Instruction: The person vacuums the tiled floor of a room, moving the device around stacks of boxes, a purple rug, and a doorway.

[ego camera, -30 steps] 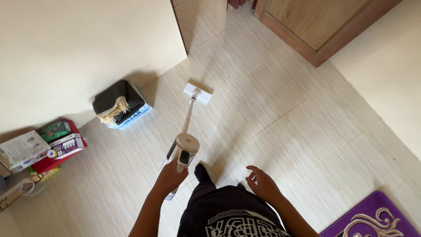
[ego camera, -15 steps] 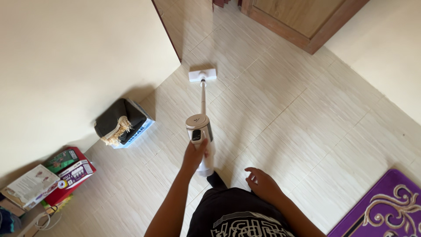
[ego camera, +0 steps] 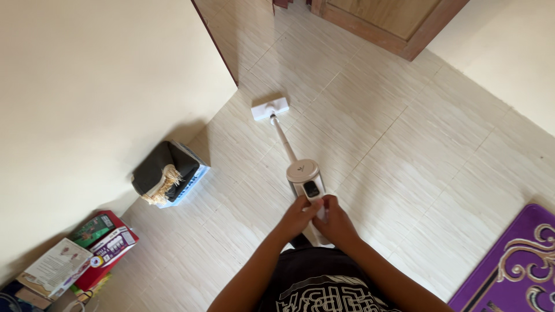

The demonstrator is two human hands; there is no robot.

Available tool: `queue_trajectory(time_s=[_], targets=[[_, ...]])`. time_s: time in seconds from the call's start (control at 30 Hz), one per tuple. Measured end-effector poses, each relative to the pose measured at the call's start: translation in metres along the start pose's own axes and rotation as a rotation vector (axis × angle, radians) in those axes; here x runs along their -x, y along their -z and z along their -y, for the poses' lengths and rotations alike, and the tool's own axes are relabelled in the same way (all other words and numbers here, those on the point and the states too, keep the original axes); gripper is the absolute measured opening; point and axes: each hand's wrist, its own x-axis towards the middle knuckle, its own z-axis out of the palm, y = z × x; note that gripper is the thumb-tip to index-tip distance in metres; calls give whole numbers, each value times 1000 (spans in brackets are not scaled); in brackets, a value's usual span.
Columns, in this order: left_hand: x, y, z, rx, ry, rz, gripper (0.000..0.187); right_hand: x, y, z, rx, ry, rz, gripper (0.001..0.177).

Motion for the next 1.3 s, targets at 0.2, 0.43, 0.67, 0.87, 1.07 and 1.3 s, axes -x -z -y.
queue_trajectory(time_s=[0.2,0.43,0.67,0.87,1.07,1.3], targets=[[12,10,-3,-45,-82,66,63,-6,-11,15,-94,-8,-35,70],[12,34,16,-109,-130,-36,61,-35,-9,15,-23,141,-26,68],[29,77,68,-134,117,-316,54,-89,41,25,55,90,-30,68],[31,65,88,-33,260,-467,55,-142,85,34,142,185,-53,62],[11,27,64,52,321,-472,56,-182,117,41,150,214,7,60],[-14,-4,47,50,337,-458,52,-214,144,32,175,225,66,61]])
